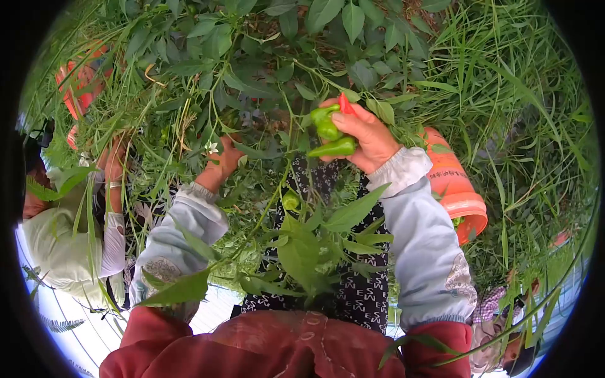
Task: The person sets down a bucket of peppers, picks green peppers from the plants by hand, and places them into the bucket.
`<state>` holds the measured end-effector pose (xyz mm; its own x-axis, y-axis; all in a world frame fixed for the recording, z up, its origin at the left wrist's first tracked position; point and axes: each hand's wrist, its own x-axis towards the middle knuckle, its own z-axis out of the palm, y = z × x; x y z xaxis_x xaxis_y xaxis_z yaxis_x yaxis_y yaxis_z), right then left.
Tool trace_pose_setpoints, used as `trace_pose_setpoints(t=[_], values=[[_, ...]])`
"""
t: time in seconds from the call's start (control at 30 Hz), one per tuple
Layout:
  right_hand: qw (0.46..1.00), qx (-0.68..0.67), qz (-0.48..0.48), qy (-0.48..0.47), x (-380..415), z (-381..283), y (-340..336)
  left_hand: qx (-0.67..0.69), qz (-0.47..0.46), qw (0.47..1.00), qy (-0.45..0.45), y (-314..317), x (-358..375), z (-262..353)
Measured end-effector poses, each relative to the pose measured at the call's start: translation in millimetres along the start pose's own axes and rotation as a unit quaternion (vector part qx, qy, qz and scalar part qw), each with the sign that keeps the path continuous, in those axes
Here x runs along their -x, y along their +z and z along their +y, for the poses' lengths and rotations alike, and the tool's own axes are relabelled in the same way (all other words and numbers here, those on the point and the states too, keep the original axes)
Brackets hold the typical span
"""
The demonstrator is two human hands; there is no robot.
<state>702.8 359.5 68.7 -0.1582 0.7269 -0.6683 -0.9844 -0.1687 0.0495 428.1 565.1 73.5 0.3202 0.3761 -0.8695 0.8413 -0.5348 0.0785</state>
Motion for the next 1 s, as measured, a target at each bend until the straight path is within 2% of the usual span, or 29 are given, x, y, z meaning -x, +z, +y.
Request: trace_pose_setpoints(t=[0.03, 0.07, 0.13, 0.2, 0.23, 0.27, 0.33, 0.37, 0.4, 0.5, 0.53, 0.6, 0.63, 0.77, 0.9, 0.97, 1.0], values=[[1.000, 0.002, 0.002, 0.000, 1, 0, 0, -0.001, 0.002, 1.000, -0.001, 6, 1, 0], [1.000, 0.002, -0.001, 0.000, 1, 0, 1, 0.227, 0.040, 0.973, -0.013, 12, 3, 1], [1.000, -0.001, 0.007, 0.001, 1, 2, 1, 0.442, 0.076, 0.893, -0.023, 2, 8, 17], [1.000, -0.003, 0.006, 0.002, 1, 4, 2, 0.171, 0.122, 0.977, -0.036, -25, 14, 37], [1.000, -0.005, 0.005, 0.004, 1, 5, 3, 0.151, 0.168, 0.974, -0.032, -35, 16, 45], [1.000, -0.004, 0.004, 0.003, 1, 6, 4, 0.150, 0.169, 0.973, -0.032, -48, 17, 51], [1.000, -0.014, -0.001, 0.007, 1, 7, 7, -0.028, 0.214, 0.976, -0.005, -68, 17, 61], [1.000, -0.010, 0.000, 0.009, 1, 7, 8, -0.115, 0.200, 0.973, 0.029, -68, 13, 52], [1.000, -0.010, -0.002, 0.008, 0, 8, 9, -0.117, 0.201, 0.972, 0.030, -74, 10, 53], [1.000, -0.014, -0.002, 0.012, -1, 10, 9, -0.249, 0.091, 0.963, -0.055, -92, 1, 58], [1.000, -0.012, 0.003, 0.014, -1, 12, 7, -0.250, 0.092, 0.962, -0.055, -92, -3, 49], [1.000, -0.011, 0.007, 0.014, -2, 13, 6, -0.300, 0.179, 0.936, -0.034, -92, -12, 33], [1.000, -0.011, 0.007, 0.015, -2, 14, 7, -0.321, 0.148, 0.933, -0.070, -97, -17, 31], [1.000, -0.009, -0.001, 0.017, 2, 16, 9, -0.372, 0.135, 0.914, -0.091, -110, -25, 18], [1.000, -0.014, -0.005, 0.022, 1, 17, 10, -0.392, 0.177, 0.900, -0.069, -123, -31, 28], [1.000, -0.011, -0.017, 0.015, 1, 19, 11, -0.313, 0.118, 0.935, -0.115, -136, -31, 38], [1.000, -0.011, -0.017, 0.015, 1, 19, 12, -0.314, 0.118, 0.935, -0.114, -134, -32, 33]])
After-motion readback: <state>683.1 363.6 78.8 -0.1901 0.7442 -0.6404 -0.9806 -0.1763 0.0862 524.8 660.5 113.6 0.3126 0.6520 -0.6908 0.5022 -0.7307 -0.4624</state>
